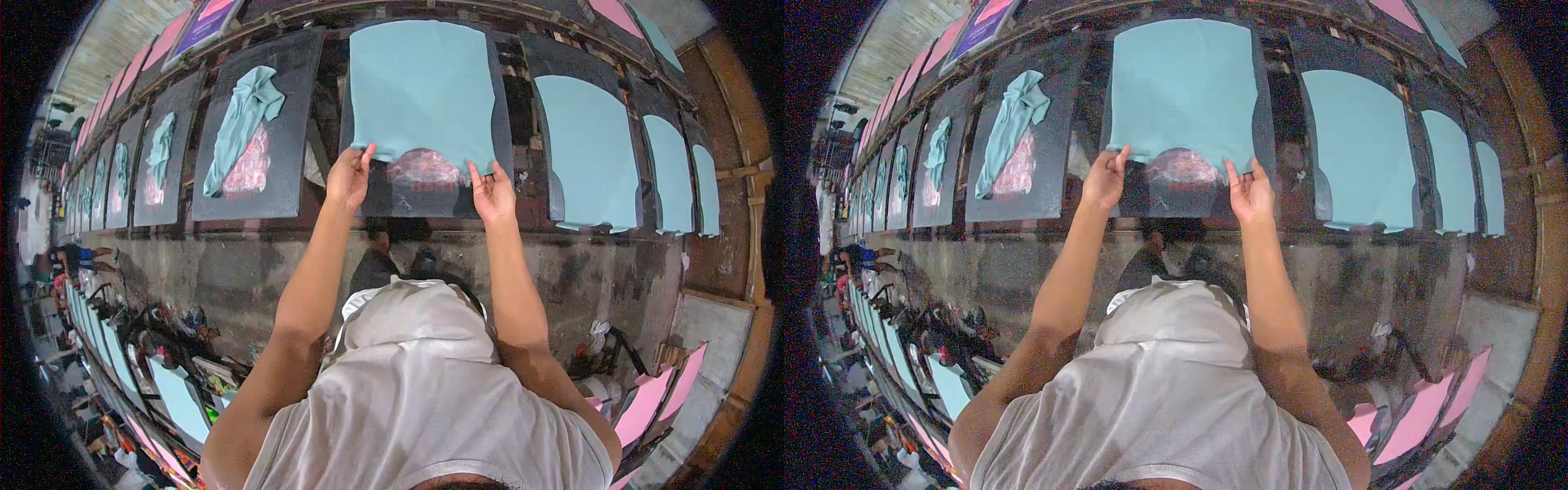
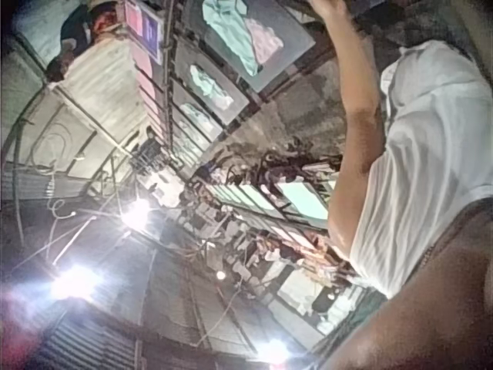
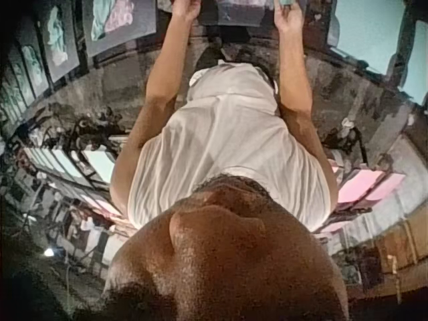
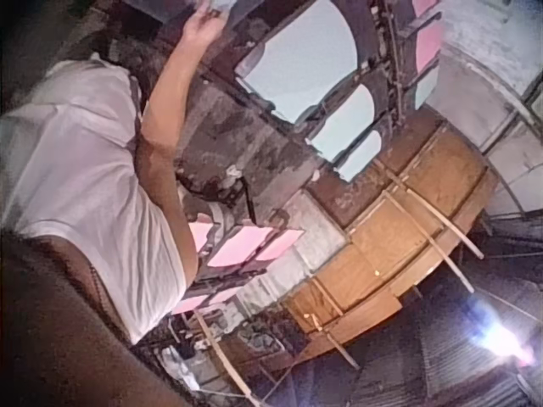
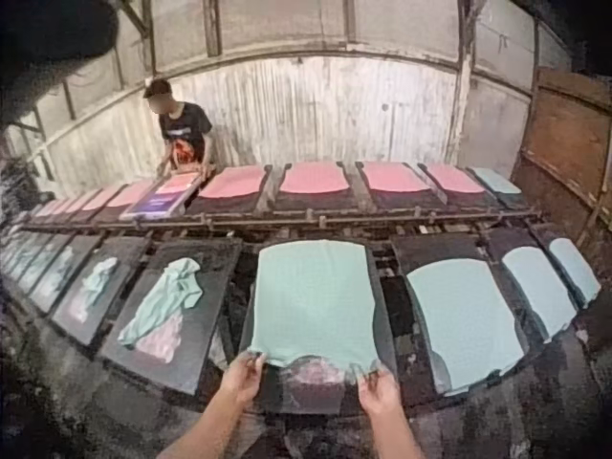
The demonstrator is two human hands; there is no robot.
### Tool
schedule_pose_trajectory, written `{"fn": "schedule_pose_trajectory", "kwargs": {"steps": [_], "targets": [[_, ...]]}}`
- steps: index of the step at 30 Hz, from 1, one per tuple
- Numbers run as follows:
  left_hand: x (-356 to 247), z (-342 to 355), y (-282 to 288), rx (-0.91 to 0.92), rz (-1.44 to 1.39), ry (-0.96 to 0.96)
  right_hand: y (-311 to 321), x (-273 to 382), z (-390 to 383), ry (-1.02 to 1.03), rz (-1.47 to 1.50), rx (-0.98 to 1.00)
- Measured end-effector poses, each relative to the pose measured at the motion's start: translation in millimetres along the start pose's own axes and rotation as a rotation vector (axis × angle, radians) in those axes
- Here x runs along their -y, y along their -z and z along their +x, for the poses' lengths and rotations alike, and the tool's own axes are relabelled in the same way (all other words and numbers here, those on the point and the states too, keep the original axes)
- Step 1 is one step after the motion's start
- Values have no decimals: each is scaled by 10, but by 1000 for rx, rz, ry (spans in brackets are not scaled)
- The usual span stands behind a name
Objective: Placing and aligning fabric pieces onto screen printing boards.
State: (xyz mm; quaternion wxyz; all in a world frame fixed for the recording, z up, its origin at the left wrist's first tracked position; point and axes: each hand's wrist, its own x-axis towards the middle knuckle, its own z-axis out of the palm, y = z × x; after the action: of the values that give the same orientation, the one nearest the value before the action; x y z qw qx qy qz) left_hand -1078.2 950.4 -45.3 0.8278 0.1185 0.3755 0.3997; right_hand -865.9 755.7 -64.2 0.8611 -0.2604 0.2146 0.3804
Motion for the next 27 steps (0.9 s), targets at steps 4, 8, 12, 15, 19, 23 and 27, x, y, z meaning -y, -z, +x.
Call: {"fn": "schedule_pose_trajectory", "kwargs": {"steps": [4, 8, 12, 15, 19, 23, 27], "targets": [[-129, 496, 517, 235, 76, 167, -35, -20, 49, -16, 13, 30], [-139, 276, 99, 58, 80, 157, -100, 17, 32, 6, 29, 0], [-134, -53, -130, 130, -108, 205, -90, 28, 28, -4, 40, 30], [-40, -38, -3, 33, -159, 184, -110, -14, -51, -7, 17, -45], [9, -61, 76, -54, -173, 207, -34, -23, -155, -25, 43, -19], [6, -141, 179, 16, -150, 192, 14, -42, -325, 3, 5, -11], [-30, -294, 188, 55, -95, 225, 150, -32, -428, -7, 25, -33]]}}
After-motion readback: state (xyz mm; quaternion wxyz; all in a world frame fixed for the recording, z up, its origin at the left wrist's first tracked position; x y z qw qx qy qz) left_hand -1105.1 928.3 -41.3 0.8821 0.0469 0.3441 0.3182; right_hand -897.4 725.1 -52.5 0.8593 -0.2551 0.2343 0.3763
